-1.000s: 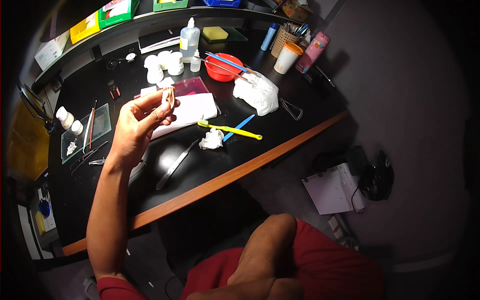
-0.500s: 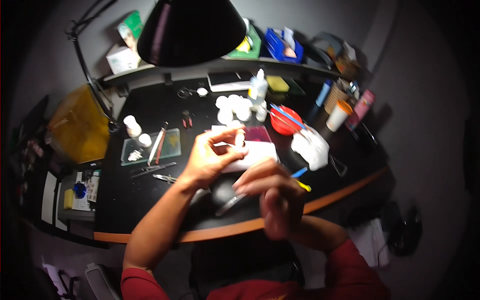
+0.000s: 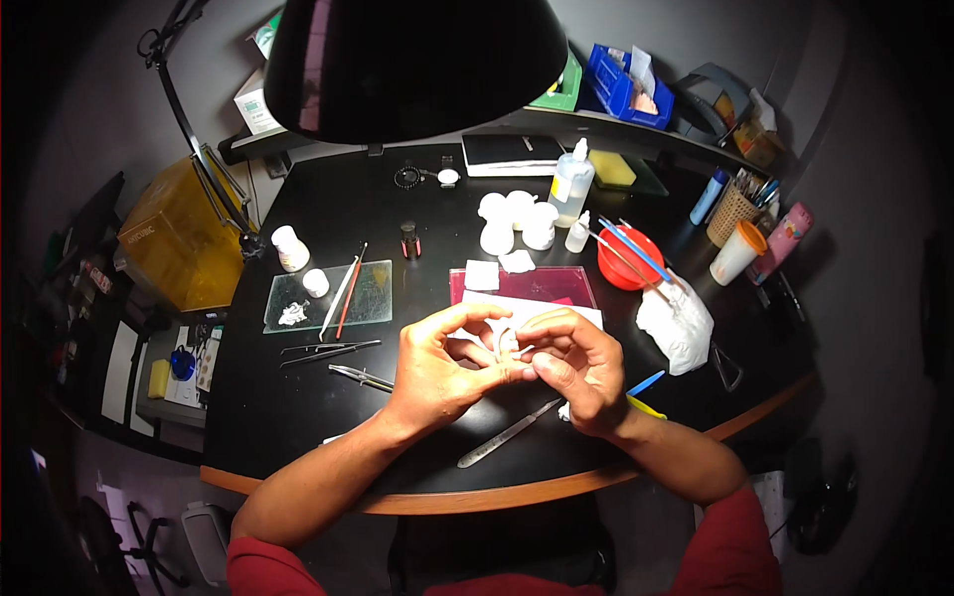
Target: Applying material and fine adjustments to a dental bridge using a brush and specialized dental tools.
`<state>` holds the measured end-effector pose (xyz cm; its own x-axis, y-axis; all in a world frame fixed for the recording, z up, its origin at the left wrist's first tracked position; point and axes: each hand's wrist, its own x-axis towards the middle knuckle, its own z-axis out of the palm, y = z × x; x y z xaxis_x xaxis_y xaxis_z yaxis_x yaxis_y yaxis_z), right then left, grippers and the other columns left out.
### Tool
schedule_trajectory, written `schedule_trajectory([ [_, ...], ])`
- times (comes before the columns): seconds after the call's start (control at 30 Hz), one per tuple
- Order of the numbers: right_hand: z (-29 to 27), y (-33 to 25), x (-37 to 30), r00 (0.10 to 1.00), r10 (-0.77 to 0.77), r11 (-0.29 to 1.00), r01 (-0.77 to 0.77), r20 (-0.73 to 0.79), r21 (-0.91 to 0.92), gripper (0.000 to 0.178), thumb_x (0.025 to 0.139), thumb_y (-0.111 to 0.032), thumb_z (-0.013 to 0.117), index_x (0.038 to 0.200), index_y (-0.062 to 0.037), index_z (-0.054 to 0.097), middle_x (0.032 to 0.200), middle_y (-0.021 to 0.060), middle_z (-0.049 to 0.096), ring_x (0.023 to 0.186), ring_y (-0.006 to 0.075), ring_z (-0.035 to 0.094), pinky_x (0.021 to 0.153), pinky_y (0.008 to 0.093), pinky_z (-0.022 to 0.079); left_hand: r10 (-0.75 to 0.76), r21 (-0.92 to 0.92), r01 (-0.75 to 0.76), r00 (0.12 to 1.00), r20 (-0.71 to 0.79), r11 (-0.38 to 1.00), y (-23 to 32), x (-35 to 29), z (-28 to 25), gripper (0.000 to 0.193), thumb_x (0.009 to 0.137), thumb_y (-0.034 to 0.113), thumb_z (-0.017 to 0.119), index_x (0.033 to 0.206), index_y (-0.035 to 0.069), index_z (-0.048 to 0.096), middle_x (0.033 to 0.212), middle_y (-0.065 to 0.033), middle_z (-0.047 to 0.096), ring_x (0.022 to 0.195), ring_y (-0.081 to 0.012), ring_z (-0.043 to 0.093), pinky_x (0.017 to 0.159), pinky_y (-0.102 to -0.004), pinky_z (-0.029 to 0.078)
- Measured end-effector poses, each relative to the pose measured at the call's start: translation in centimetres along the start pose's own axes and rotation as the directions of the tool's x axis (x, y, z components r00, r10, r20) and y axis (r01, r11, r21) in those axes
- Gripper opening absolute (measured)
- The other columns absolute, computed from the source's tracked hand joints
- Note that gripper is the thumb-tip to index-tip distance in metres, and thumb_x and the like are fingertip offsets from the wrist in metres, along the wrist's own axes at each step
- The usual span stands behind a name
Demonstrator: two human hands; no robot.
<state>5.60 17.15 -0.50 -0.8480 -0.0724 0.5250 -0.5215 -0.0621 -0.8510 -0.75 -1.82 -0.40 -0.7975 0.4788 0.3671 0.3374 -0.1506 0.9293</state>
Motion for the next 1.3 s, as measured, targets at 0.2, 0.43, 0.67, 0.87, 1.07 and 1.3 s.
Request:
schedule_trajectory([
  [0.2, -1.4, 0.0, -0.3, 0.991, 0.080, 0.988, -0.065, 0.103, -0.139, 0.026, 0.093, -0.004, 0.058, 0.114, 0.0092, 0.065, 0.112, 0.0177, 0.064, 0.105, 0.0202, 0.064, 0.094, 0.0333, 0.051, -0.073, -0.073, 0.074, 0.997, 0.013, 0.995, -0.3, -0.6, 0.7, 0.056, 0.070, -0.001, 0.091, 0.116, -0.002, 0.060, 0.097, -0.0075, 0.066, 0.085, -0.0121, 0.071, 0.075, -0.0240, 0.062],
  [0.43, -1.3, 0.4, -0.2, 0.988, 0.061, 0.998, -0.056, 0.139, -0.040, 0.026, 0.095, -0.004, 0.060, 0.117, 0.0064, 0.066, 0.110, 0.0160, 0.067, 0.101, 0.0191, 0.067, 0.084, 0.0287, 0.055, -0.001, -0.079, -0.002, 0.999, -0.047, 0.997, -0.4, -1.1, 1.2, 0.051, 0.072, 0.005, 0.092, 0.106, -0.002, 0.055, 0.096, -0.0124, 0.069, 0.088, -0.0146, 0.072, 0.074, -0.0253, 0.062],
  [0.67, -2.3, -0.1, 0.1, 0.991, 0.041, 0.966, -0.007, 0.127, -0.258, 0.018, 0.092, 0.001, 0.062, 0.106, 0.0017, 0.071, 0.099, 0.0100, 0.067, 0.084, 0.0109, 0.062, 0.068, 0.0238, 0.047, 0.009, -0.183, -0.005, 1.000, 0.020, 0.983, -0.6, -1.2, 1.7, 0.036, 0.083, -0.004, 0.080, 0.109, -0.004, 0.055, 0.103, -0.0136, 0.066, 0.092, -0.0176, 0.073, 0.081, -0.0241, 0.061],
  [0.87, -2.2, 0.0, 0.3, 0.991, -0.052, 0.950, 0.087, 0.123, -0.299, 0.016, 0.091, -0.001, 0.062, 0.103, -0.0001, 0.073, 0.094, 0.0075, 0.065, 0.082, 0.0106, 0.060, 0.065, 0.0229, 0.044, 0.004, -0.126, 0.000, 1.000, 0.028, 0.992, -0.6, -1.1, 1.4, 0.034, 0.083, -0.004, 0.081, 0.107, -0.004, 0.057, 0.101, -0.0146, 0.069, 0.098, -0.0213, 0.074, 0.084, -0.0267, 0.061],
  [1.07, -2.3, -0.1, 0.2, 0.991, -0.001, 0.980, 0.028, 0.132, -0.199, 0.018, 0.092, -0.002, 0.062, 0.107, 0.0022, 0.070, 0.099, 0.0096, 0.064, 0.088, 0.0117, 0.061, 0.071, 0.0241, 0.046, 0.011, -0.131, -0.008, 1.000, 0.016, 0.991, -0.6, -1.3, 1.5, 0.031, 0.082, -0.003, 0.081, 0.102, -0.003, 0.058, 0.100, -0.0148, 0.071, 0.097, -0.0201, 0.073, 0.085, -0.0274, 0.061],
  [1.3, -2.3, 0.2, 0.1, 0.988, 0.028, 0.993, -0.010, 0.150, -0.119, 0.019, 0.094, -0.003, 0.062, 0.111, 0.0048, 0.067, 0.104, 0.0108, 0.062, 0.092, 0.0122, 0.060, 0.077, 0.0255, 0.048, -0.025, -0.231, 0.027, 1.000, 0.010, 0.973, -0.2, -1.3, 1.4, 0.029, 0.081, -0.004, 0.082, 0.100, -0.002, 0.060, 0.100, -0.0135, 0.071, 0.097, -0.0182, 0.073, 0.084, -0.0264, 0.061],
])
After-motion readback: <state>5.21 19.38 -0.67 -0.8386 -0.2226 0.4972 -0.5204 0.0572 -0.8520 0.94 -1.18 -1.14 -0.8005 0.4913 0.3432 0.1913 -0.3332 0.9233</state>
